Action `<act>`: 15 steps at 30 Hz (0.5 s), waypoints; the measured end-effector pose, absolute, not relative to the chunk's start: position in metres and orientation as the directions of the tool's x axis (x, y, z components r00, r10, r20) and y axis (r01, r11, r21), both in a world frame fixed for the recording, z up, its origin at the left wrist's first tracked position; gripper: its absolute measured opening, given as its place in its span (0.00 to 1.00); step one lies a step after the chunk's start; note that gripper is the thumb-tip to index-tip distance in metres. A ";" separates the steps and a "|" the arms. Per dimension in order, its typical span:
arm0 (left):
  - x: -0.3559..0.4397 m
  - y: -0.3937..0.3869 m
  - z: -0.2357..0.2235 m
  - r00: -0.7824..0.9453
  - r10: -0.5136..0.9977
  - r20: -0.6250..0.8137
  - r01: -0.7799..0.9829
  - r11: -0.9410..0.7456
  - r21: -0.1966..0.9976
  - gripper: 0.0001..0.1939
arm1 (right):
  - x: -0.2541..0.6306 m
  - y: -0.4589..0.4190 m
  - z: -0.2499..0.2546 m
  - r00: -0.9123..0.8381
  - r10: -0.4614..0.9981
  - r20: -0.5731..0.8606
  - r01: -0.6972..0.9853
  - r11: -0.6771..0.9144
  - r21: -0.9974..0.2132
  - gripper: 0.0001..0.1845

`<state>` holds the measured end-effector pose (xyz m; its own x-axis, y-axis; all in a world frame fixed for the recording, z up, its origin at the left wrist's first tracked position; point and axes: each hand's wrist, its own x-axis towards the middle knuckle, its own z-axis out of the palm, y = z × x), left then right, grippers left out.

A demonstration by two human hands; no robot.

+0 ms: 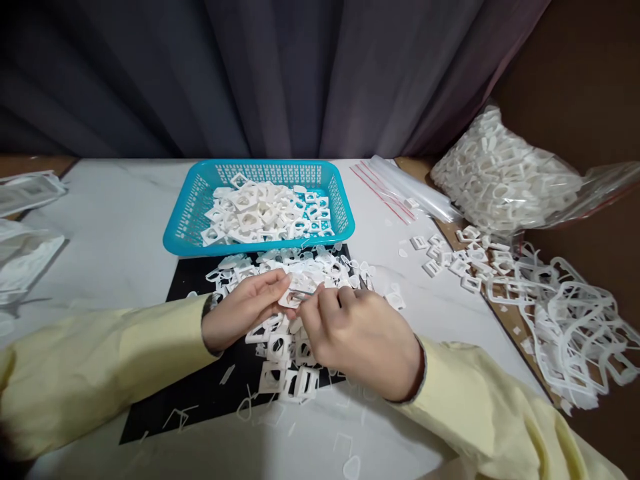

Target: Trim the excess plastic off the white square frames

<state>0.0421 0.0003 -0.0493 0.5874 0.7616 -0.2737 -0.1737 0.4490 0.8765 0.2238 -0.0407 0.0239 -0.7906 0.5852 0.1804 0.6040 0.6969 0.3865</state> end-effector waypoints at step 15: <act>0.041 0.000 -0.055 0.589 0.773 -0.235 -0.271 0.463 0.844 0.15 | 0.219 -0.047 -0.018 -0.624 0.663 0.413 0.764 0.629 0.143 0.12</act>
